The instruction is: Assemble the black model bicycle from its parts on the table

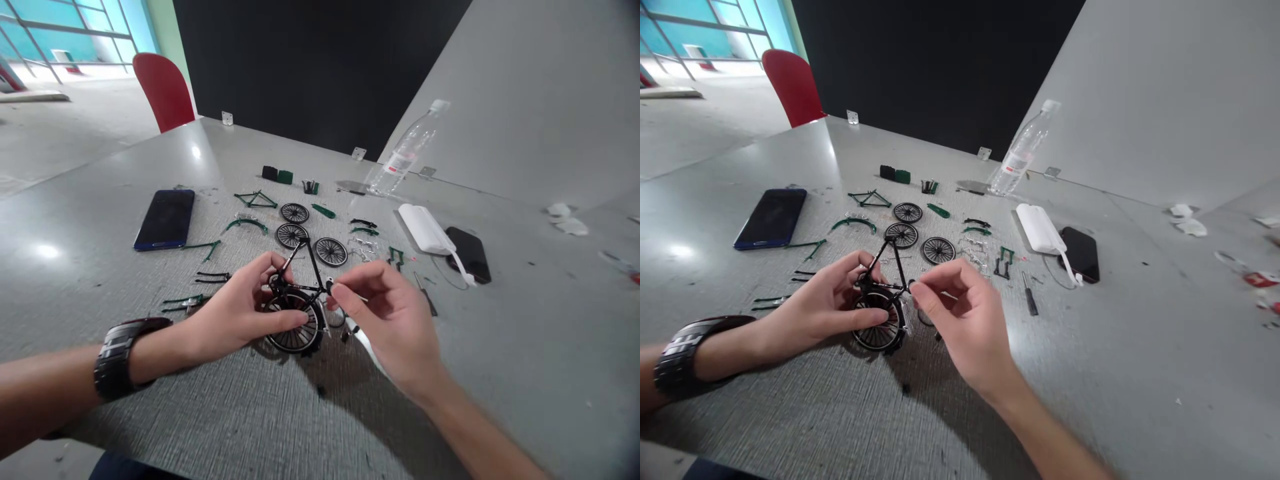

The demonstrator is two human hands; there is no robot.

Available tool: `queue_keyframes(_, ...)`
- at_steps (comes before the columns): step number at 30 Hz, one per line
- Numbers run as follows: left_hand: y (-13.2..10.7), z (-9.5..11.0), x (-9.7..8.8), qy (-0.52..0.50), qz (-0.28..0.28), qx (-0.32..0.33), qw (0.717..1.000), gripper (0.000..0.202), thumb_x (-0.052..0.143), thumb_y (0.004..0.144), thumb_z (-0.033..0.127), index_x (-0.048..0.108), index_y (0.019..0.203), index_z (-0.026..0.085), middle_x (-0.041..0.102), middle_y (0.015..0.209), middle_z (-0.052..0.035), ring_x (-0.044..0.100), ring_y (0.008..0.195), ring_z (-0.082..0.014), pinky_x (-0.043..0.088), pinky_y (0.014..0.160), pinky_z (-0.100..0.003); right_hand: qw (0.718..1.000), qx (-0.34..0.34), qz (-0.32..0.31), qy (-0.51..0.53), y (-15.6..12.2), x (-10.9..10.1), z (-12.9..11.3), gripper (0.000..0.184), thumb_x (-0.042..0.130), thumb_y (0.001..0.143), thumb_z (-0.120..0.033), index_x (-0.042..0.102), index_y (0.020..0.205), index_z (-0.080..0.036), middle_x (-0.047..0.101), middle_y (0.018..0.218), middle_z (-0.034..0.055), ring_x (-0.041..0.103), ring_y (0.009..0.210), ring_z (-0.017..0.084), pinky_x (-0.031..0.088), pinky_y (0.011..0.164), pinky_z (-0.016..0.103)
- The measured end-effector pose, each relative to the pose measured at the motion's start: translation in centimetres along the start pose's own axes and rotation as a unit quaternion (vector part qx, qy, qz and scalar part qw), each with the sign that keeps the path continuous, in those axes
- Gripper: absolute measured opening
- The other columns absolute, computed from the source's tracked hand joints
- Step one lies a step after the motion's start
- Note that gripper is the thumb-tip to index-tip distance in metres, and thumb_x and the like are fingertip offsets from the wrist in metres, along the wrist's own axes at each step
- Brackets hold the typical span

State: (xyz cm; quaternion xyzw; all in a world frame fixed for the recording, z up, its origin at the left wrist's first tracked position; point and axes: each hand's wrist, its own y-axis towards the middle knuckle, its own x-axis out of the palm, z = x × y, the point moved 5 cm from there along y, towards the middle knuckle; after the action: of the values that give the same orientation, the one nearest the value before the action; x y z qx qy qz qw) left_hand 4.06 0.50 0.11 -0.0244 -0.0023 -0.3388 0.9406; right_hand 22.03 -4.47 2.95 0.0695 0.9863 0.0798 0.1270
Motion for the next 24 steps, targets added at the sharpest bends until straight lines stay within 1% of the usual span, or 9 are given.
queue_keyframes(2,0.02,-0.02,-0.06,0.010,0.006,0.007,1.000,0.040,0.081,0.079,0.035,0.049,0.100,0.021,0.055,0.096,-0.0002,0.056,0.086,-0.0146,0.048,0.074,-0.028,0.999,0.001,-0.020,-0.025,-0.21,0.19,0.26,0.022,0.070,0.090,-0.033,0.071,0.111,-0.027,0.072,0.083,0.0002,0.069,0.072,0.013,0.058,0.063,0.025)
queue_keyframes(3,0.01,-0.09,-0.06,0.013,0.006,0.006,1.000,0.041,0.081,0.079,0.035,0.048,0.100,0.021,0.055,0.096,-0.0004,0.055,0.086,-0.0150,0.048,0.075,-0.028,0.999,-0.002,-0.029,-0.036,-0.26,0.22,0.40,0.023,0.067,0.091,-0.033,0.072,0.114,-0.028,0.072,0.086,0.0007,0.070,0.073,0.013,0.058,0.064,0.026)
queue_keyframes(4,0.00,-0.16,-0.06,0.010,0.006,0.004,1.000,0.041,0.080,0.080,0.036,0.048,0.101,0.021,0.056,0.097,-0.0005,0.056,0.087,-0.0153,0.048,0.075,-0.029,0.998,-0.007,-0.033,-0.044,-0.27,0.21,0.52,0.022,0.066,0.093,-0.033,0.073,0.112,-0.029,0.073,0.088,0.0011,0.070,0.075,0.013,0.059,0.066,0.026)
queue_keyframes(6,-0.07,-0.31,0.00,-0.004,0.001,-0.003,1.000,0.042,0.080,0.080,0.037,0.046,0.101,0.022,0.056,0.098,-0.0004,0.056,0.085,-0.0151,0.048,0.074,-0.029,0.998,-0.010,-0.035,-0.051,-0.22,0.18,0.78,0.016,0.065,0.093,-0.034,0.076,0.103,-0.028,0.074,0.089,0.0013,0.071,0.076,0.014,0.061,0.070,0.027)
queue_keyframes(8,-0.17,-0.39,0.05,-0.011,-0.001,-0.007,1.000,0.043,0.080,0.080,0.037,0.045,0.101,0.023,0.056,0.098,-0.0003,0.057,0.085,-0.0150,0.048,0.074,-0.029,0.999,-0.001,-0.036,-0.041,-0.16,0.24,0.98,0.014,0.066,0.092,-0.035,0.076,0.099,-0.028,0.075,0.087,0.0012,0.072,0.075,0.014,0.062,0.071,0.027)
queue_keyframes(11,-0.25,-0.33,0.06,-0.009,0.004,-0.005,1.000,0.042,0.079,0.080,0.037,0.045,0.100,0.023,0.057,0.099,-0.0007,0.057,0.085,-0.0155,0.048,0.074,-0.029,0.999,0.018,-0.038,-0.028,-0.22,0.47,1.01,0.018,0.066,0.092,-0.038,0.075,0.105,-0.028,0.077,0.090,0.0020,0.074,0.077,0.015,0.063,0.071,0.027)
queue_keyframes(14,-0.24,-0.19,0.00,0.003,0.014,0.001,1.000,0.040,0.078,0.081,0.037,0.045,0.100,0.023,0.056,0.097,-0.0003,0.056,0.083,-0.0148,0.047,0.072,-0.029,0.999,0.030,-0.016,-0.032,-0.47,0.50,0.83,0.024,0.063,0.094,-0.040,0.074,0.113,-0.030,0.078,0.087,0.0021,0.075,0.079,0.015,0.064,0.072,0.027)
queue_keyframes(18,-0.12,-0.12,-0.14,0.027,0.023,0.006,0.999,0.039,0.077,0.082,0.037,0.046,0.100,0.022,0.054,0.096,0.0005,0.053,0.081,-0.0136,0.047,0.072,-0.029,0.999,0.031,0.012,-0.042,-0.82,0.46,0.67,0.021,0.065,0.093,-0.041,0.075,0.109,-0.032,0.078,0.087,0.0013,0.075,0.080,0.015,0.064,0.074,0.027)
queue_keyframes(24,-0.06,-0.19,-0.23,0.039,0.034,0.004,0.999,0.037,0.076,0.083,0.038,0.046,0.100,0.023,0.054,0.093,0.0006,0.052,0.080,-0.0142,0.046,0.070,-0.028,0.998,0.030,0.011,-0.051,-0.81,0.52,0.80,0.022,0.069,0.089,-0.039,0.076,0.108,-0.030,0.079,0.095,0.0028,0.076,0.082,0.018,0.065,0.070,0.029)
